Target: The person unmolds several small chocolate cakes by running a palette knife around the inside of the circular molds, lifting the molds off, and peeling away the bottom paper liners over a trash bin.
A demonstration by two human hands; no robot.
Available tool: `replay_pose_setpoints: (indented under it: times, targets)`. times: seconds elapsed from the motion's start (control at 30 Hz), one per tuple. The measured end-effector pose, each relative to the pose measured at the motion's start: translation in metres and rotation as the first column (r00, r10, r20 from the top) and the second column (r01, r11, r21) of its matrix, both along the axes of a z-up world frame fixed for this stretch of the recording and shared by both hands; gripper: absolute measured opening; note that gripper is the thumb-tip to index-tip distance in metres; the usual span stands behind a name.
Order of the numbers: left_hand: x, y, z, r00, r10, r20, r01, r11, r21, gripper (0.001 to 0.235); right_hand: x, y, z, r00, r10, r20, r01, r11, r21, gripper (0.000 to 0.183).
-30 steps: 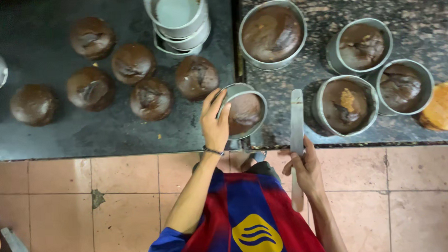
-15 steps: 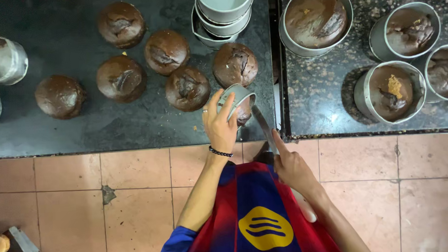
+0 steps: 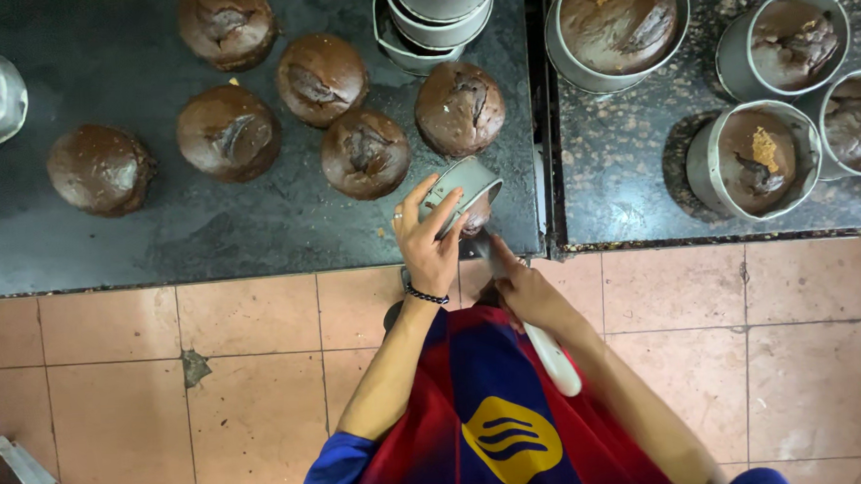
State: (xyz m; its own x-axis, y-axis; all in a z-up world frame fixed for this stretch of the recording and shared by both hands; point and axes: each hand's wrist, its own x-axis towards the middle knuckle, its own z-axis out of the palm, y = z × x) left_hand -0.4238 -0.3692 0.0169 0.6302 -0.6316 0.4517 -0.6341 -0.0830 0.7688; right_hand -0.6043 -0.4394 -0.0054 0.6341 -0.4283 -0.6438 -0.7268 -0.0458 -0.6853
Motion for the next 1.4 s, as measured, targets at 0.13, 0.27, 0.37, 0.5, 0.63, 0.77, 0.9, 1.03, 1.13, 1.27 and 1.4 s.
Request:
replay_pose_setpoints:
  times: [0.13, 0.27, 0.37, 0.5, 0.63, 0.77, 0.9, 1.03, 1.13, 1.27, 1.4]
  targets:
    - [0.005, 0.009, -0.025, 0.998, -0.053, -0.028, 0.051, 0.997, -0.064, 0.03, 0.003, -0.017, 0.023, 0.993, -0.119, 0.002, 0.1, 0.842, 0.531, 0.08]
    - [0.004, 0.017, -0.054, 0.982, 0.018, -0.187, -0.049, 0.986, -0.161, 0.036, 0.01, -0.014, 0.032, 0.965, -0.263, 0.007, 0.123, 0.473, 0.872, 0.074]
    - [0.005, 0.026, -0.061, 0.937, 0.077, -0.341, -0.148, 0.971, -0.188, 0.052, 0.019, 0.005, 0.032, 0.943, -0.333, 0.011, 0.116, 0.358, 0.927, 0.072]
    - [0.022, 0.036, -0.039, 0.943, 0.072, -0.326, -0.129, 0.979, -0.157, 0.088, 0.025, 0.023, 0.032, 0.963, -0.266, -0.041, 0.234, 0.752, 0.616, 0.077]
    - [0.037, 0.028, -0.004, 0.997, 0.027, -0.067, -0.011, 0.974, 0.226, 0.082, 0.025, 0.025, 0.033, 0.999, -0.012, 0.034, 0.01, 0.997, 0.075, 0.077]
    - [0.036, 0.014, 0.01, 0.991, 0.058, -0.119, -0.029, 0.972, 0.235, 0.081, 0.028, 0.016, 0.032, 0.997, -0.042, -0.071, 0.061, 0.956, 0.286, 0.077]
    - [0.022, 0.021, -0.016, 0.976, 0.058, -0.209, -0.03, 0.991, 0.133, 0.077, 0.021, 0.008, 0.028, 0.989, -0.146, -0.004, 0.11, 0.722, 0.683, 0.078]
    - [0.014, 0.026, -0.057, 0.874, 0.011, -0.487, -0.089, 0.987, -0.137, 0.077, 0.016, 0.002, 0.025, 0.965, -0.256, 0.057, 0.073, 0.472, 0.879, 0.073]
    - [0.015, 0.025, -0.072, 0.658, -0.17, -0.733, -0.177, 0.912, -0.37, 0.077, 0.017, 0.006, 0.022, 0.926, -0.375, 0.027, 0.107, 0.331, 0.937, 0.072]
    - [0.027, 0.025, -0.047, 0.864, -0.049, -0.501, -0.064, 0.976, -0.206, 0.08, 0.022, 0.017, 0.022, 0.969, -0.245, 0.029, 0.177, 0.772, 0.61, 0.079]
    - [0.033, 0.017, 0.001, 0.998, -0.012, -0.054, 0.03, 0.936, 0.351, 0.079, 0.022, 0.022, 0.023, 0.993, -0.079, 0.087, 0.066, 0.987, 0.148, 0.076]
